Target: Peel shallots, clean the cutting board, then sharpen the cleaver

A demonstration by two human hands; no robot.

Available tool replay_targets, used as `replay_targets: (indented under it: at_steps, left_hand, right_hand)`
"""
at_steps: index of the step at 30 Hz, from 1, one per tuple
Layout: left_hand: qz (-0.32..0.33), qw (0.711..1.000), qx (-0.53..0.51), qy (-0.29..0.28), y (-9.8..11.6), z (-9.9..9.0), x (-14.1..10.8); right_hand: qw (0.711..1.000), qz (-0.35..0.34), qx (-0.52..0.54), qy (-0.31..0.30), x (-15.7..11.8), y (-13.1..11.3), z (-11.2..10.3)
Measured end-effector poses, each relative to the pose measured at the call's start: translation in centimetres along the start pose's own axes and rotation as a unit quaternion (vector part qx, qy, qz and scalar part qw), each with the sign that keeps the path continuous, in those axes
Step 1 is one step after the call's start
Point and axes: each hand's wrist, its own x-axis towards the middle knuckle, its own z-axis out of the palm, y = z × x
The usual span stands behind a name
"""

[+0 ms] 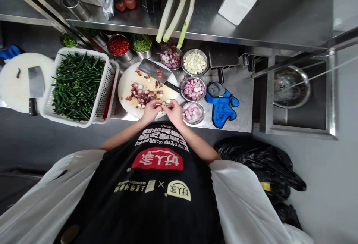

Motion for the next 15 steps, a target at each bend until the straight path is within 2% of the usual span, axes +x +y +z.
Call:
replay_targets:
  at_steps: [5, 9, 12, 15]
  left_hand:
    - [0.017, 0.998, 0.062, 0.016, -0.43, -0.01, -0.24]
    - [0.009, 0.997, 0.074, 0.026, -0.79, -0.22, -0.05]
    - [-0.01, 0.998, 0.062, 0.024, -0.7, -0.21, 0.18]
    - [-0.042, 0.999, 0.02, 0.003, -0.29, -0.01, 0.16]
  right_hand:
    - [1.0, 0.016, 0.008, 0.022, -0.12, 0.71, 0.12]
    - [0.999, 0.033, 0.013, 0.028, -0.15, 1.01, 0.31]
    - [0.996, 0.062, 0.062, 0.016, 0.09, 0.93, 0.23]
    - [0.982, 0.119, 0.144, 0.009, 0.39, 0.89, -0.22]
